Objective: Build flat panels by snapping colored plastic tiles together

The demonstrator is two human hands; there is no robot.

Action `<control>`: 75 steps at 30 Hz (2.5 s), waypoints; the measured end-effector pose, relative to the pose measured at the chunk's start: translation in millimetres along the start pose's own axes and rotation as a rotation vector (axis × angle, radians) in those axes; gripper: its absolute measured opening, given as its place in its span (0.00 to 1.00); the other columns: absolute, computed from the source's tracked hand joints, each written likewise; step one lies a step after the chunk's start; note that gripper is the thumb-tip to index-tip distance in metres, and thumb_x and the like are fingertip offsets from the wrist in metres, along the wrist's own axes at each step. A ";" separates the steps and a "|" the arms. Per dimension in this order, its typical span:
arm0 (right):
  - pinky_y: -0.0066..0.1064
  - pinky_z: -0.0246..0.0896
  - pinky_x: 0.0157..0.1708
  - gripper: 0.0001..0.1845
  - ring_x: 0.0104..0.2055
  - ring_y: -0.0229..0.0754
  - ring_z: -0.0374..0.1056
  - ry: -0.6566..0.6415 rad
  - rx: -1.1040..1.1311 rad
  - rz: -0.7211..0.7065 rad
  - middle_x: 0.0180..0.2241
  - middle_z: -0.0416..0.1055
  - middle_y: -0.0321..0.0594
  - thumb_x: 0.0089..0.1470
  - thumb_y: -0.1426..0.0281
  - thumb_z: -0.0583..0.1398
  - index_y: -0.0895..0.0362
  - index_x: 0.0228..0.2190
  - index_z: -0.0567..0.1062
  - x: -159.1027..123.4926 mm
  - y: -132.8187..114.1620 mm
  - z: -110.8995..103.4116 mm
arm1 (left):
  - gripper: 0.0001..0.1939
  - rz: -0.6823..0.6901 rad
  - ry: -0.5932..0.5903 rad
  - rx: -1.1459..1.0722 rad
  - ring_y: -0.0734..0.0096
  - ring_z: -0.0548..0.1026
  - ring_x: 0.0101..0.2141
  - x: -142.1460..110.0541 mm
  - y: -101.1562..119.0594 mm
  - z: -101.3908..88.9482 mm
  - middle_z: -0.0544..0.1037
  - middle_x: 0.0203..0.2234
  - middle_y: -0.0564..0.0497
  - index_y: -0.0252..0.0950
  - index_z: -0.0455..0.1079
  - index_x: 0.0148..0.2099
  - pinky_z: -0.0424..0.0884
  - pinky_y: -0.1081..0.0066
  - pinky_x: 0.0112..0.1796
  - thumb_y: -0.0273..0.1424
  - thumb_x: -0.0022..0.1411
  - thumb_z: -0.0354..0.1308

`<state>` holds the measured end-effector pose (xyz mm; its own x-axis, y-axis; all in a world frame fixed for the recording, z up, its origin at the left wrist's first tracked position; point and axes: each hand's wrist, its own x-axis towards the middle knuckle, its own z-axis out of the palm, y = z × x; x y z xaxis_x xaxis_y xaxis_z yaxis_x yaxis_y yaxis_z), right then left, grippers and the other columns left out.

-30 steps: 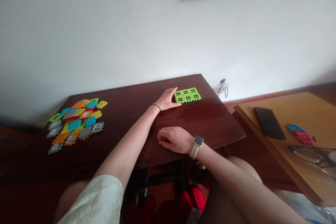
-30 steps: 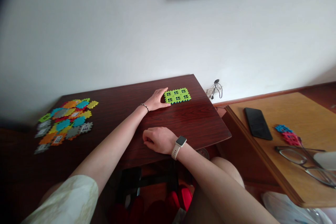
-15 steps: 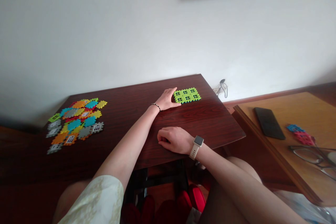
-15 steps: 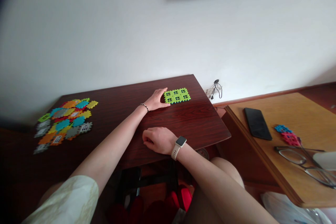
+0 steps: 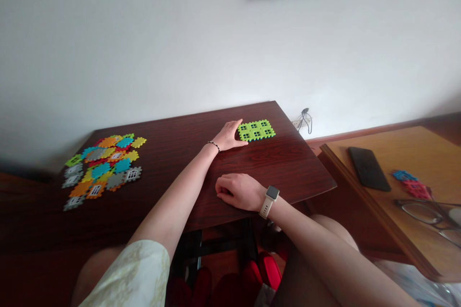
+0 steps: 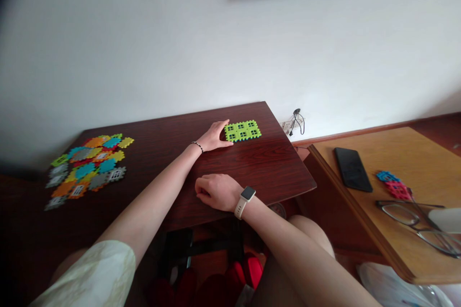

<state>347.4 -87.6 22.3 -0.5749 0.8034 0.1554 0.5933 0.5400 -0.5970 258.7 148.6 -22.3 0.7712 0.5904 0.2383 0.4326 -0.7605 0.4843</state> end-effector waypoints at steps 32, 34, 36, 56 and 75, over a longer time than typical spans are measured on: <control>0.29 0.52 0.34 0.03 0.33 0.38 0.66 0.010 0.058 0.000 0.34 0.75 0.35 0.63 0.73 0.66 0.55 0.36 0.77 1.8 3.5 -1.3 | 0.18 -0.064 0.447 -0.143 0.63 0.79 0.51 -18.2 15.0 -13.2 0.79 0.52 0.42 0.36 0.76 0.55 0.81 0.61 0.52 0.23 0.70 0.49; 0.29 0.52 0.34 0.03 0.32 0.38 0.65 -0.001 0.070 0.000 0.33 0.75 0.35 0.62 0.74 0.66 0.56 0.36 0.77 2.8 4.3 -3.3 | 0.18 -0.046 0.408 -0.120 0.63 0.79 0.51 -30.2 19.3 -15.1 0.79 0.52 0.43 0.37 0.76 0.55 0.81 0.62 0.51 0.23 0.70 0.51; 0.28 0.52 0.33 0.03 0.31 0.37 0.65 -0.007 0.080 0.004 0.32 0.75 0.34 0.62 0.75 0.66 0.56 0.35 0.77 3.8 4.9 -5.2 | 0.17 -0.026 0.357 -0.092 0.63 0.79 0.51 -47.3 23.4 -18.4 0.79 0.52 0.43 0.37 0.76 0.56 0.81 0.60 0.53 0.23 0.71 0.52; 0.30 0.58 0.34 0.04 0.31 0.40 0.71 0.098 0.028 0.110 0.31 0.77 0.35 0.65 0.69 0.61 0.55 0.39 0.77 10.4 3.8 -5.7 | 0.13 -0.069 0.235 0.108 0.57 0.78 0.55 -238.8 58.0 -78.6 0.80 0.52 0.47 0.44 0.77 0.55 0.77 0.52 0.60 0.28 0.73 0.56; 0.37 0.67 0.44 0.08 0.41 0.48 0.76 0.225 -0.121 0.112 0.41 0.79 0.44 0.70 0.63 0.57 0.52 0.41 0.74 22.7 -1.0 12.8 | 0.17 -0.026 0.186 0.174 0.52 0.74 0.61 -287.5 53.0 -74.0 0.75 0.60 0.41 0.42 0.74 0.62 0.73 0.49 0.65 0.28 0.76 0.54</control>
<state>326.6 -73.2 16.3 -0.3701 0.8881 0.2725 0.7170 0.4596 -0.5241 25.4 -41.4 -2.8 0.6668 0.6374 0.3861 0.5374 -0.7702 0.3434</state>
